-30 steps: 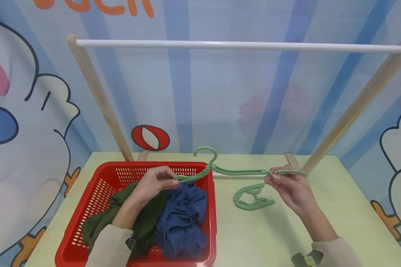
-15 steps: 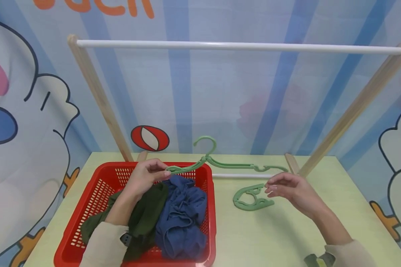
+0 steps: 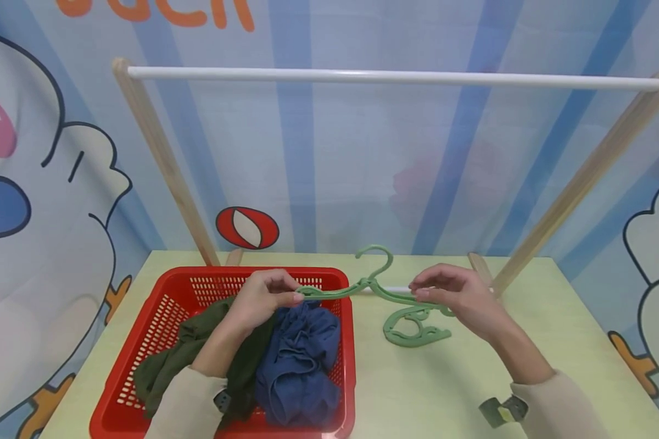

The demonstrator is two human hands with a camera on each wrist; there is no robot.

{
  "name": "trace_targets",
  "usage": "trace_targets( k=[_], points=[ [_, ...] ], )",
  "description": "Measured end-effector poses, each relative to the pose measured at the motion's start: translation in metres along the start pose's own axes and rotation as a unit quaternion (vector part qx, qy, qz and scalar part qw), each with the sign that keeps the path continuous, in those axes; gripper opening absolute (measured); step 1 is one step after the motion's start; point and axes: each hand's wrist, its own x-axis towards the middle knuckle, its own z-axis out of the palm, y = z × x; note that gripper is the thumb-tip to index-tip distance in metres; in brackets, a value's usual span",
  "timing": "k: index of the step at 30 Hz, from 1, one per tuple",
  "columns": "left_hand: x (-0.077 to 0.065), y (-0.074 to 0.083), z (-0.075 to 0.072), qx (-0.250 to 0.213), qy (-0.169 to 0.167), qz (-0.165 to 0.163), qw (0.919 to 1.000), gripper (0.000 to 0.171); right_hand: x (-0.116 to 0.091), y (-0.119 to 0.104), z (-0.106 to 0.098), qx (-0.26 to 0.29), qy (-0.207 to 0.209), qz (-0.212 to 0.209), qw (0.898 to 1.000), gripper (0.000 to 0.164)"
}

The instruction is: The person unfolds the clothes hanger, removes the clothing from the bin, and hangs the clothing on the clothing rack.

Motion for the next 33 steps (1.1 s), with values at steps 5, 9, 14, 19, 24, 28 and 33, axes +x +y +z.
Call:
trace_targets(
  k=[5,9,14,19,24,28,33],
  points=[
    [0.000,0.004,0.007,0.000,0.000,-0.006,1.0000,0.004,0.009,-0.002,0.015,-0.050,-0.007,0.014,0.999,0.027],
    [-0.001,0.005,0.010,-0.004,-0.001,0.003,1.0000,0.004,0.015,0.001,0.025,-0.073,-0.015,0.024,0.997,0.029],
    [-0.001,0.006,0.012,-0.006,-0.002,0.013,0.9999,0.005,0.019,0.007,0.033,-0.100,-0.015,0.030,0.994,0.029],
    [0.000,0.005,0.011,-0.003,-0.015,0.016,0.9997,0.006,0.021,0.008,0.036,-0.108,-0.010,0.016,0.994,0.025],
    [0.002,0.007,0.006,0.028,-0.053,0.041,0.9973,0.009,0.020,0.006,0.037,-0.116,-0.004,0.011,0.993,0.024],
    [0.006,0.013,0.003,0.057,-0.063,0.045,0.9953,0.019,0.021,0.005,0.037,-0.124,-0.001,0.008,0.992,0.023],
    [0.009,0.024,0.003,0.087,-0.077,0.055,0.9917,0.023,0.022,0.005,0.040,-0.130,-0.001,0.012,0.991,0.023]
  ],
)
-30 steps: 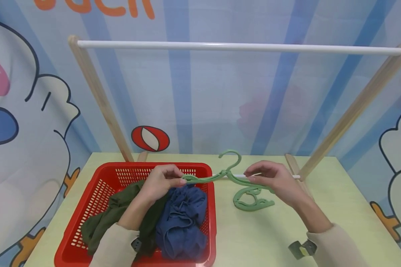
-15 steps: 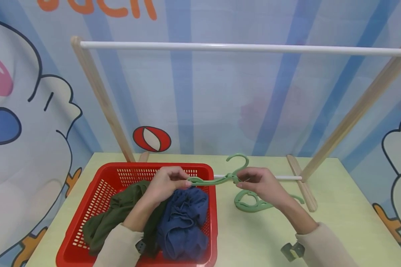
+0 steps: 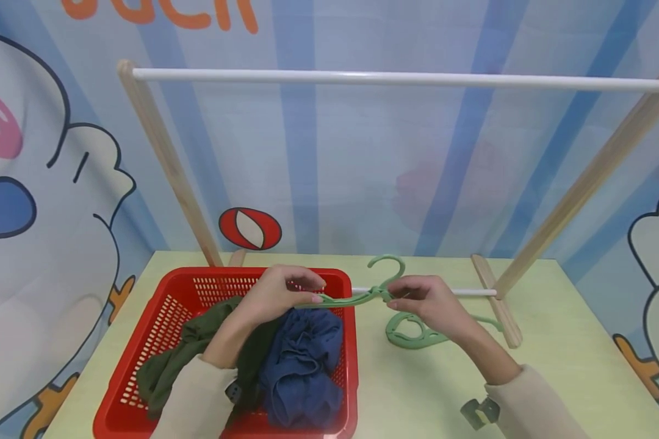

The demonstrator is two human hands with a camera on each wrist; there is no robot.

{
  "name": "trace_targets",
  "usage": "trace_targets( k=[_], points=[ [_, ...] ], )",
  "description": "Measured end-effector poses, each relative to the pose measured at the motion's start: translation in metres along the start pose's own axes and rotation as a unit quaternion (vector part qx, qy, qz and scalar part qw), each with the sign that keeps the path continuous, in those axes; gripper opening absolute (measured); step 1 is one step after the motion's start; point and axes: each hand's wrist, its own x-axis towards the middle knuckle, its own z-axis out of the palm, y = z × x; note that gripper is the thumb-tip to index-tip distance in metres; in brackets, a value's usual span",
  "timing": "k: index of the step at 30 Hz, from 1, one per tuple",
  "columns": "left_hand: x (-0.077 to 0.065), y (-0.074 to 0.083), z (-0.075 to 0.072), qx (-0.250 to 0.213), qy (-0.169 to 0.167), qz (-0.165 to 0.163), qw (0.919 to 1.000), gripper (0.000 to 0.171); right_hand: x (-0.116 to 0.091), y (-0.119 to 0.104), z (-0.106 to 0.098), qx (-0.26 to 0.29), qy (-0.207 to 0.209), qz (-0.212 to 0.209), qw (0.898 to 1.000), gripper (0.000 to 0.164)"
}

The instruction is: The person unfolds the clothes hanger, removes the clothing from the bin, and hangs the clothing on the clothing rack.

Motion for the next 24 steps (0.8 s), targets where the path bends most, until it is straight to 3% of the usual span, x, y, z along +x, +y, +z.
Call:
trace_targets(
  k=[10,18,24],
  points=[
    [0.0032,0.0030,0.0046,0.019,-0.023,-0.031,0.9991,0.016,0.0004,-0.0017,0.0025,-0.006,-0.004,-0.005,1.000,0.022],
    [0.0031,-0.0027,0.0078,0.019,-0.037,-0.013,0.9990,0.012,0.0005,-0.0020,0.0032,-0.012,-0.007,0.001,1.000,0.022],
    [0.0024,-0.0032,0.0087,0.025,-0.020,-0.005,0.9995,0.011,0.0011,-0.0011,0.0036,-0.019,-0.005,0.001,1.000,0.023]
  ],
)
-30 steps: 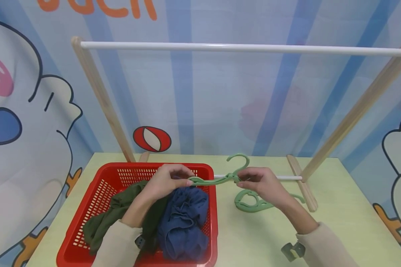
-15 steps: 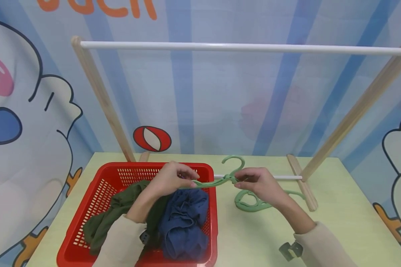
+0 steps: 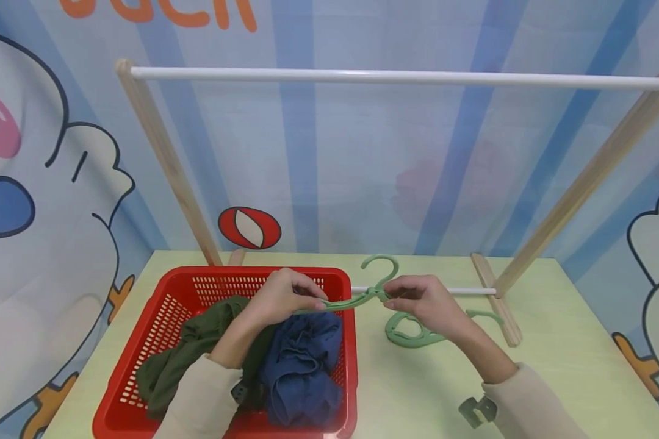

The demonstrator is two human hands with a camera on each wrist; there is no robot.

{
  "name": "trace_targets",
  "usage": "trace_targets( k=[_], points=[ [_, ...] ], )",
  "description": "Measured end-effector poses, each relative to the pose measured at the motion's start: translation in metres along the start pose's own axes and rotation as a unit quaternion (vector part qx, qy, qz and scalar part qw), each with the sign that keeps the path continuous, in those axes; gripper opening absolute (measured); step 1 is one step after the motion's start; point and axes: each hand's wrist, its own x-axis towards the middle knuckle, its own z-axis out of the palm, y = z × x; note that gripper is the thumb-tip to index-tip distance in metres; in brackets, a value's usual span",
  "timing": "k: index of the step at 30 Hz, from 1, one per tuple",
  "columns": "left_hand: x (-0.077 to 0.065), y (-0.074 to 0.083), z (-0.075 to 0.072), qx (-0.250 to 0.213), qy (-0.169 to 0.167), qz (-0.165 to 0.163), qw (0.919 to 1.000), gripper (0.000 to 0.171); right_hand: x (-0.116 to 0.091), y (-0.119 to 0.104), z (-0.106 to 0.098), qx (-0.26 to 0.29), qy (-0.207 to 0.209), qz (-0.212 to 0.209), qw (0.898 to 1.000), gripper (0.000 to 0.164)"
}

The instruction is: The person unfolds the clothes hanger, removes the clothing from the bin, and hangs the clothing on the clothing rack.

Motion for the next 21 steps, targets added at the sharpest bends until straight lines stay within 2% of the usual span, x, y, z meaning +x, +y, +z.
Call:
trace_targets(
  k=[5,12,16,18,21],
  points=[
    [-0.0014,0.0013,0.0003,0.026,0.024,0.023,0.9991,0.011,0.0003,0.0000,-0.0016,-0.002,0.003,0.000,1.000,0.023],
    [-0.0016,0.0051,0.0011,0.033,0.020,0.004,0.9992,0.011,-0.0005,-0.0020,-0.0026,-0.009,0.008,-0.002,1.000,0.023],
    [-0.0024,0.0047,0.0008,0.034,0.029,0.008,0.9990,0.011,-0.0011,-0.0018,-0.0026,-0.010,0.011,0.003,1.000,0.023],
    [-0.0032,0.0039,-0.0003,0.027,0.040,0.015,0.9987,0.012,-0.0015,-0.0015,-0.0033,-0.009,0.014,0.004,1.000,0.024],
    [-0.0048,0.0016,-0.0038,-0.009,0.058,0.016,0.9982,0.012,-0.0027,-0.0007,-0.0057,-0.008,0.020,0.007,1.000,0.025]
  ],
)
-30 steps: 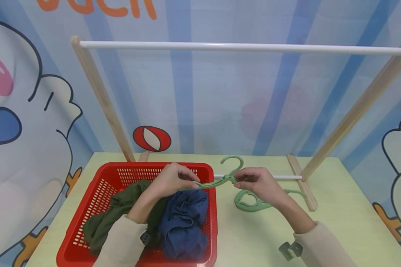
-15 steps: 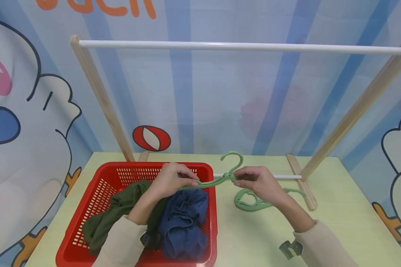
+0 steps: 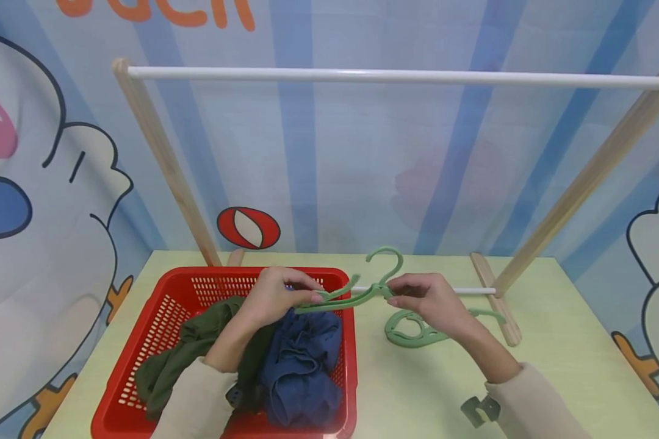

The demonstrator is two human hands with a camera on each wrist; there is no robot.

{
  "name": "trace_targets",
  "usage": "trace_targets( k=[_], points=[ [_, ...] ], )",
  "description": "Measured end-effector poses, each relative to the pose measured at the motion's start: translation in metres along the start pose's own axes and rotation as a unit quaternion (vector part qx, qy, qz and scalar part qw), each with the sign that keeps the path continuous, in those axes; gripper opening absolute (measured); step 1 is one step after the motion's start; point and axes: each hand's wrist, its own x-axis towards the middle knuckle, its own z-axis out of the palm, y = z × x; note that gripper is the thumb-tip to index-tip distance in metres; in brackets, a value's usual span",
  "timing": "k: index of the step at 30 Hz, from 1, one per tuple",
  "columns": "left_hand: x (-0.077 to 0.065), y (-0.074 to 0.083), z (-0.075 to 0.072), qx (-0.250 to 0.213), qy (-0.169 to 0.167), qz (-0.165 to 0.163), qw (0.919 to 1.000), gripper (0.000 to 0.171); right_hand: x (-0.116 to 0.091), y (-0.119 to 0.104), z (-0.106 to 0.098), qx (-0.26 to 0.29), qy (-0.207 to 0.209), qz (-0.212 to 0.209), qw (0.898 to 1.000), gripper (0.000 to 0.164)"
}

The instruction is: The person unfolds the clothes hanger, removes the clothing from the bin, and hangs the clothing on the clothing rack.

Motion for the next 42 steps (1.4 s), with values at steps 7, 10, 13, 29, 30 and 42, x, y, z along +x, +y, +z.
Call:
trace_targets(
  k=[7,10,13,29,30,42],
  points=[
    [-0.006,-0.007,-0.012,-0.061,0.018,-0.014,0.9979,0.013,-0.003,0.002,-0.006,0.014,0.002,0.010,1.000,0.025],
    [-0.007,-0.010,-0.013,-0.059,0.023,-0.012,0.9979,0.013,-0.003,0.002,-0.006,0.018,0.001,0.012,1.000,0.025],
    [-0.008,-0.013,-0.014,-0.055,0.031,-0.018,0.9978,0.016,-0.004,0.002,-0.007,0.018,0.002,0.014,1.000,0.026],
    [-0.015,-0.024,-0.021,-0.120,0.005,-0.058,0.9911,0.020,-0.007,0.001,-0.015,0.045,0.017,0.024,0.999,0.026],
    [-0.016,-0.025,-0.021,-0.126,0.004,-0.058,0.9904,0.021,-0.007,0.001,-0.015,0.047,0.017,0.023,0.998,0.026],
    [-0.019,-0.036,-0.022,-0.252,0.023,-0.022,0.9673,0.021,-0.007,0.002,-0.014,0.081,0.030,0.008,0.996,0.026]
  ],
)
